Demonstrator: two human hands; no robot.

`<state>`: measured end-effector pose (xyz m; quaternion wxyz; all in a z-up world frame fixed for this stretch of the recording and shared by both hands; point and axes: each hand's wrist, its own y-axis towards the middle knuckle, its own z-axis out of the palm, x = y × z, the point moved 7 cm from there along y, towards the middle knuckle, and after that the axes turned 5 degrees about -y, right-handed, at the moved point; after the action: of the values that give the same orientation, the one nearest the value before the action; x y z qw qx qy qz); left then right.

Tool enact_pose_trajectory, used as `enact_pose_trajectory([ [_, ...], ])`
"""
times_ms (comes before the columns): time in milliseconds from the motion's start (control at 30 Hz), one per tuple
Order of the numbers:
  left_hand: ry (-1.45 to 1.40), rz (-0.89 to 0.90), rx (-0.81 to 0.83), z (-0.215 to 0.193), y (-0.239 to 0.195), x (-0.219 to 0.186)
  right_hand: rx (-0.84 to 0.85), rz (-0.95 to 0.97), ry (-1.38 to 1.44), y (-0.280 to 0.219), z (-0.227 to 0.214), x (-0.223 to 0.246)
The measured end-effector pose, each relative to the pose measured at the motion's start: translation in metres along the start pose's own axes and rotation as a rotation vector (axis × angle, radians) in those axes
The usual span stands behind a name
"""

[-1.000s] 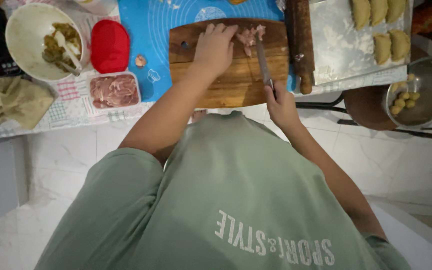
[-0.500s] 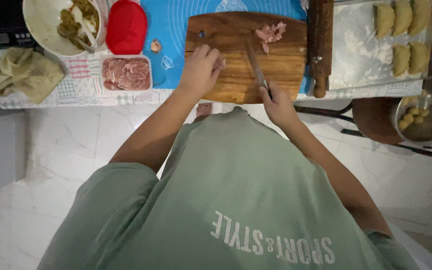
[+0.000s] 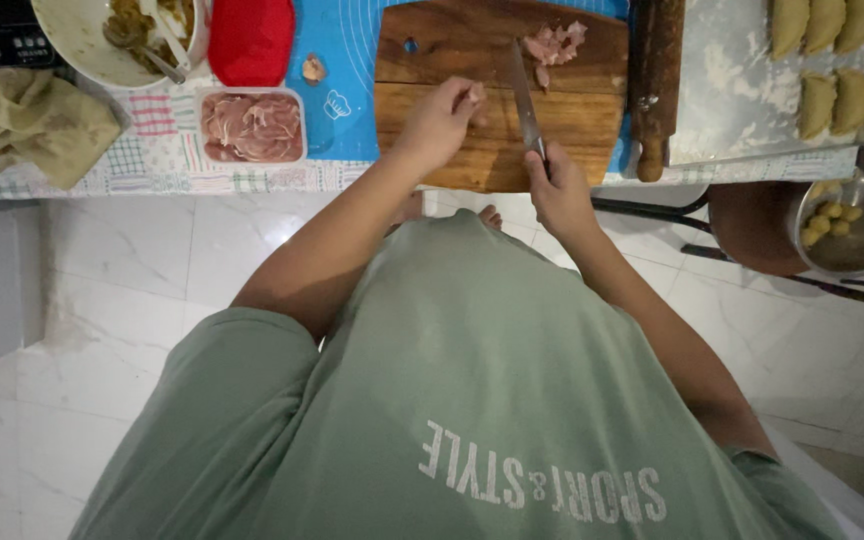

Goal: The person chops raw meat into small pieces on a wooden cutting board using a knife. The chopped meat is gathered into a pile on the board.

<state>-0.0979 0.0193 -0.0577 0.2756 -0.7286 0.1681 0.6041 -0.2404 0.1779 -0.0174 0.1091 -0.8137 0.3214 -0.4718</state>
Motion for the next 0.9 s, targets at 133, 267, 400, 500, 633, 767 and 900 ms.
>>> enact_pose_trajectory([
  [133, 0.728, 0.229, -0.207, -0.015, -0.015, -0.036, -0.116, -0.256, -0.128, -0.002, -0.004, 0.007],
  [267, 0.806, 0.413, -0.303, -0.029, -0.024, -0.061, -0.116, -0.248, -0.182, -0.002, -0.003, -0.005],
  [400, 0.660, 0.383, -0.191, -0.033, -0.017, -0.055, -0.102, -0.260, -0.140, -0.006, -0.005, -0.004],
  [500, 0.422, 0.274, -0.131, -0.030, -0.011, -0.043, -0.032, -0.089, -0.064, -0.005, -0.004, -0.012],
  [633, 0.582, 0.367, -0.170, -0.024, -0.010, -0.055, -0.075, -0.143, -0.033, -0.006, -0.009, -0.006],
  [767, 0.748, 0.461, -0.237, -0.020, -0.016, -0.066, -0.072, -0.175, -0.032, -0.005, -0.007, -0.009],
  [900, 0.603, 0.369, -0.212, -0.028, -0.021, -0.055, -0.126, -0.286, -0.111, -0.004, -0.007, -0.013],
])
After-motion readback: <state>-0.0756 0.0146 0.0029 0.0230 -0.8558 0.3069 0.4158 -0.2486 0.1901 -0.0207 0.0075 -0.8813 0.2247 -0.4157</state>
